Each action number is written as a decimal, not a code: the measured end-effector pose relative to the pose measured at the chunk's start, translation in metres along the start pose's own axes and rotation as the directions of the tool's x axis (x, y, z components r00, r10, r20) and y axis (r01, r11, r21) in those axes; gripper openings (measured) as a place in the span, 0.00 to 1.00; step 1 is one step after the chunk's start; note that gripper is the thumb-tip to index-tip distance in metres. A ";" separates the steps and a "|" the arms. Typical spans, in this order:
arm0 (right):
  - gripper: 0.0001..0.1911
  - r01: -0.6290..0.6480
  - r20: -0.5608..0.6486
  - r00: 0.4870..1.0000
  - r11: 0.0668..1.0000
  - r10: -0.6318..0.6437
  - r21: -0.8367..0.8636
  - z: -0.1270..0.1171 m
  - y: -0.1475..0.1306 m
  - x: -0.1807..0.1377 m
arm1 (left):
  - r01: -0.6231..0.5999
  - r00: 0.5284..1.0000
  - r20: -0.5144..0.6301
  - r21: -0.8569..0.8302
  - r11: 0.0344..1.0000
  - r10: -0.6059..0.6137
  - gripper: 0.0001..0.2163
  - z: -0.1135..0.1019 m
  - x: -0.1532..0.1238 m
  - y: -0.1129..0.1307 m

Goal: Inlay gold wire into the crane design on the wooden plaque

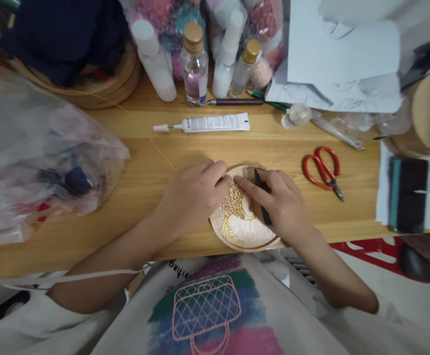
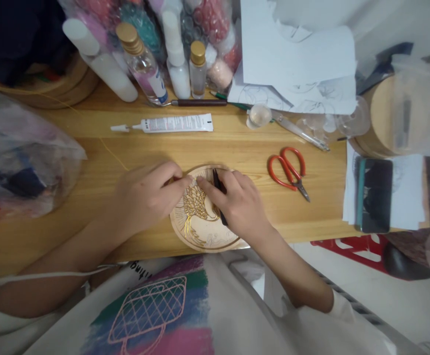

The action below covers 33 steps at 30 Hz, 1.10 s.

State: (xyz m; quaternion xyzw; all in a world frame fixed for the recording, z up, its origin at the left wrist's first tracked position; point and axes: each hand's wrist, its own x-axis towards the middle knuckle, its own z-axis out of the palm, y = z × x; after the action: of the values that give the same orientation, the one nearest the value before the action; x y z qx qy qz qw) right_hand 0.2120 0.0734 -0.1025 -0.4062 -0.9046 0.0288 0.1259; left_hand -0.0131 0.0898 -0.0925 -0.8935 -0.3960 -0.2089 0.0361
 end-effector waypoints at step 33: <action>0.21 0.011 0.009 1.000 0.999 -0.011 -0.051 0.002 -0.003 0.001 | 0.056 0.998 -0.014 -0.007 0.998 -0.056 0.14 0.002 0.000 0.003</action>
State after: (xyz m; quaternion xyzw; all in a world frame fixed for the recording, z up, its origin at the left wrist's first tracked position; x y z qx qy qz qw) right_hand 0.2083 0.0722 -0.1032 -0.4041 -0.9078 0.0070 0.1117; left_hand -0.0103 0.0875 -0.0939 -0.8806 -0.4199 -0.2173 0.0302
